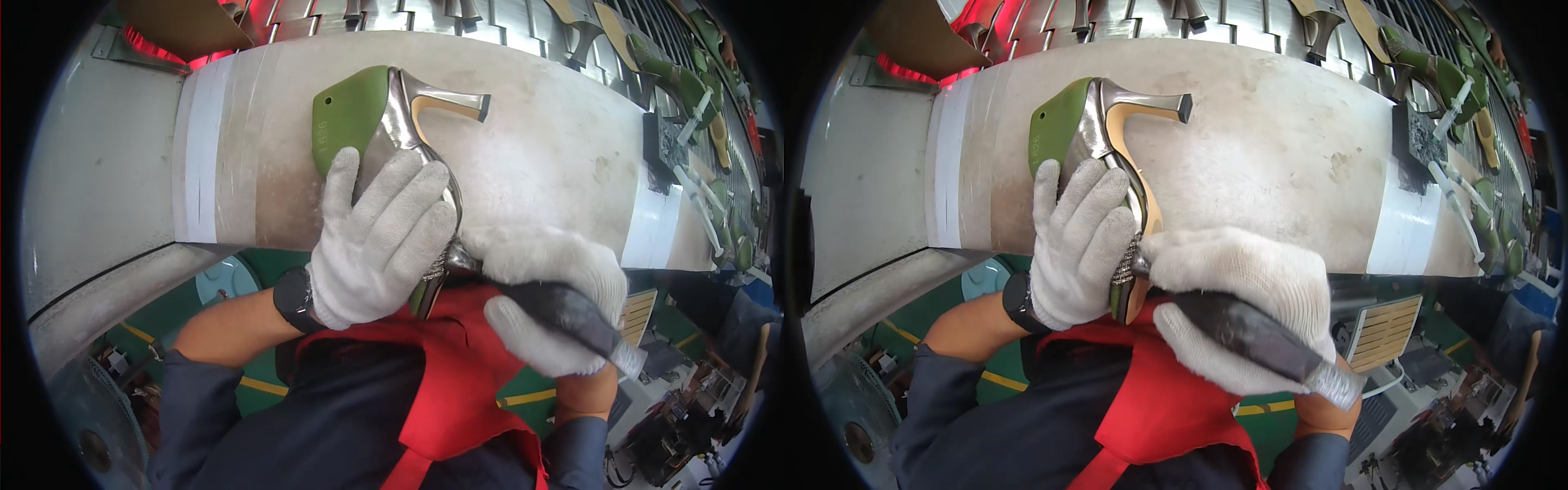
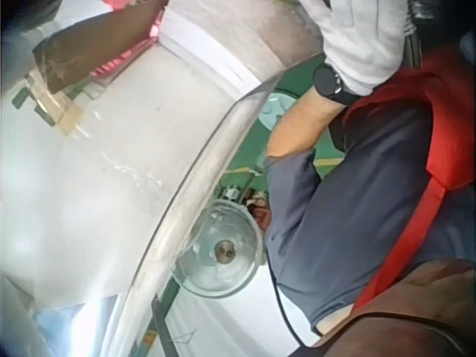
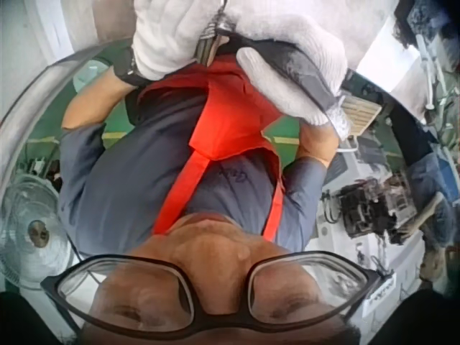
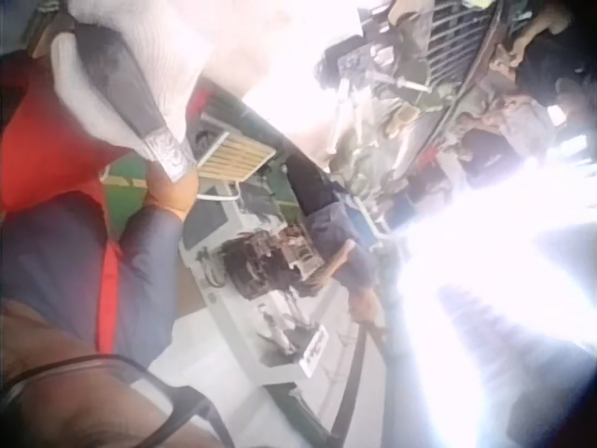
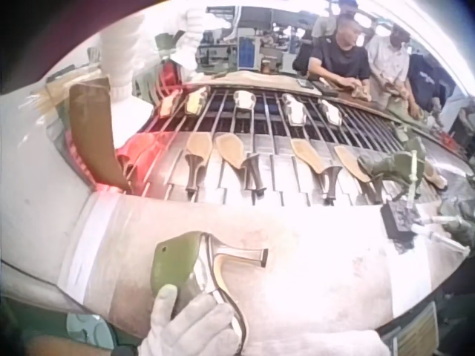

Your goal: The person attaches outsoles onto high-heeled shoe lasts by hand, presses them into place, and hammers along the edges of the soles and heels with a hammer.

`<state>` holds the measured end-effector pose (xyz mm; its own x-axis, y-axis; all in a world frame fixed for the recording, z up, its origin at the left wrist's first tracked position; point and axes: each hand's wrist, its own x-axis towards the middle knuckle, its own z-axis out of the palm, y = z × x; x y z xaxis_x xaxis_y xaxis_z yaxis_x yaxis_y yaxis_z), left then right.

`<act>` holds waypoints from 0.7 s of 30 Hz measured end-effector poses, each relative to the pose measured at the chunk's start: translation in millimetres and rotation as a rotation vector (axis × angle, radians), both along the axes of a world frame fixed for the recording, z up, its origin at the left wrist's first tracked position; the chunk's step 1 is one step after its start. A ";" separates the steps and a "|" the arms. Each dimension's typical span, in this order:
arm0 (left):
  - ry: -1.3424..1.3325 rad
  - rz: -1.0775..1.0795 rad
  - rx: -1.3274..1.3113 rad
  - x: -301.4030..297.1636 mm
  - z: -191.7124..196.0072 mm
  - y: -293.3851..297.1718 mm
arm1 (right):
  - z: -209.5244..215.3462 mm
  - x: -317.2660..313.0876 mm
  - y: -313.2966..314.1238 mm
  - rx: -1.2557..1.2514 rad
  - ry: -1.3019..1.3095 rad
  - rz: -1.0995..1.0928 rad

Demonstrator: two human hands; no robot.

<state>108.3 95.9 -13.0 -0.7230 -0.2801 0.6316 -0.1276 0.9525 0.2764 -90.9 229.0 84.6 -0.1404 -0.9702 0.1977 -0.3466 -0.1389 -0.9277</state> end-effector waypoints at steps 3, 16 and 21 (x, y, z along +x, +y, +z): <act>0.018 -0.019 -0.017 -1.1 -0.8 -0.1 | 0.5 8.1 5.0 0.010 0.045 0.010; 0.012 -0.027 -0.016 3.4 -0.7 0.0 | -14.6 57.2 44.5 0.034 -0.295 -0.117; 0.060 -0.021 -0.012 1.2 -6.4 -0.3 | -8.8 53.1 56.9 -0.025 -0.282 -0.394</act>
<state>109.4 95.6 -19.4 -0.6895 -0.2573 0.6771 -0.0914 0.9582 0.2710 -37.7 285.8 75.8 -0.5479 -0.8277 0.1214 -0.1127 -0.0708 -0.9911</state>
